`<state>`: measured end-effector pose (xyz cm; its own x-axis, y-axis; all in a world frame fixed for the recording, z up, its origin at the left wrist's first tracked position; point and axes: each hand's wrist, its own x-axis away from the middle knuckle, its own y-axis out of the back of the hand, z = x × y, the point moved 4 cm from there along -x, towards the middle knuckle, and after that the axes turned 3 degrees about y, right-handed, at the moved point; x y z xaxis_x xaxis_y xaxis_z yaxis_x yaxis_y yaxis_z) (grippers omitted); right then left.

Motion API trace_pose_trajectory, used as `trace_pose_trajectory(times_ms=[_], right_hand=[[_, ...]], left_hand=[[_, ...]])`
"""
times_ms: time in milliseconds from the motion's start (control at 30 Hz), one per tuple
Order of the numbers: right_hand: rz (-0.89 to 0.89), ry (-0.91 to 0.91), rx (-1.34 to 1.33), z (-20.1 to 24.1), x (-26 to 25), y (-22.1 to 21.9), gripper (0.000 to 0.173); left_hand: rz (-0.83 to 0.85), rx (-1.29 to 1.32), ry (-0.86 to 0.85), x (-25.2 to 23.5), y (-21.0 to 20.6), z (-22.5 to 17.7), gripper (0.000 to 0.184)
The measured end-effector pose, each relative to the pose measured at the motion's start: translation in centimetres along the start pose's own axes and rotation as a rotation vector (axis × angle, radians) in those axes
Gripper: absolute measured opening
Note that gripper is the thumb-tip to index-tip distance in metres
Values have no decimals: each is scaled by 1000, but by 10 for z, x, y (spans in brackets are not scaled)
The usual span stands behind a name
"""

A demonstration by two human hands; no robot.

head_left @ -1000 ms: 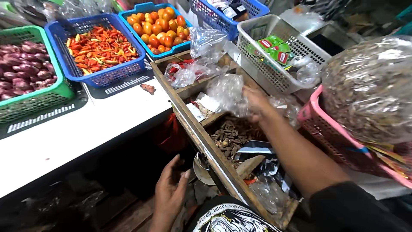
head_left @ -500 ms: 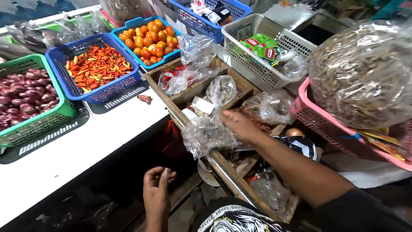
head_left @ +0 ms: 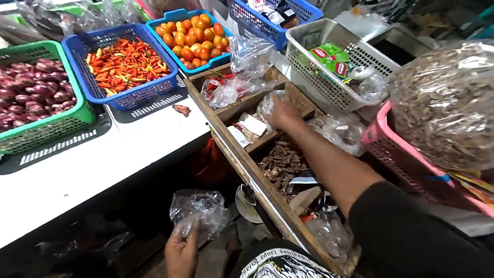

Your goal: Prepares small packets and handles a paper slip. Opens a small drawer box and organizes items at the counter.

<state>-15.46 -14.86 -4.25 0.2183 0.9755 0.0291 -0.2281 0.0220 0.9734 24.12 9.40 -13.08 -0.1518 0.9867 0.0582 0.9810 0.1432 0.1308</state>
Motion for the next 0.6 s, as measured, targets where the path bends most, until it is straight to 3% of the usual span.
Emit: trace_pose_trajectory(times_ms=[33,67,167,200,367,600], right_hand=[[56,-61,28,-15,-13,-4,89],[96,-77,37,-25,-21,-9,82],[183,-148,84,-36,-29,-7,41],[174,-197,70,-38,-29,-1,36],[-106,-295,-53,-68,-39,35,37],[-463,-407,-413,-67,-25,22,35]], left_hand=[[-44,-43,46,4,11,8,16],[-83,-80,86,9,21,17,16],[-164,-151,199,23,43,43,17],[-178,-167,228,27,49,50,18],[-241,-187,317,34,61,60,27],[-296,-157,215,24,60,50,17]])
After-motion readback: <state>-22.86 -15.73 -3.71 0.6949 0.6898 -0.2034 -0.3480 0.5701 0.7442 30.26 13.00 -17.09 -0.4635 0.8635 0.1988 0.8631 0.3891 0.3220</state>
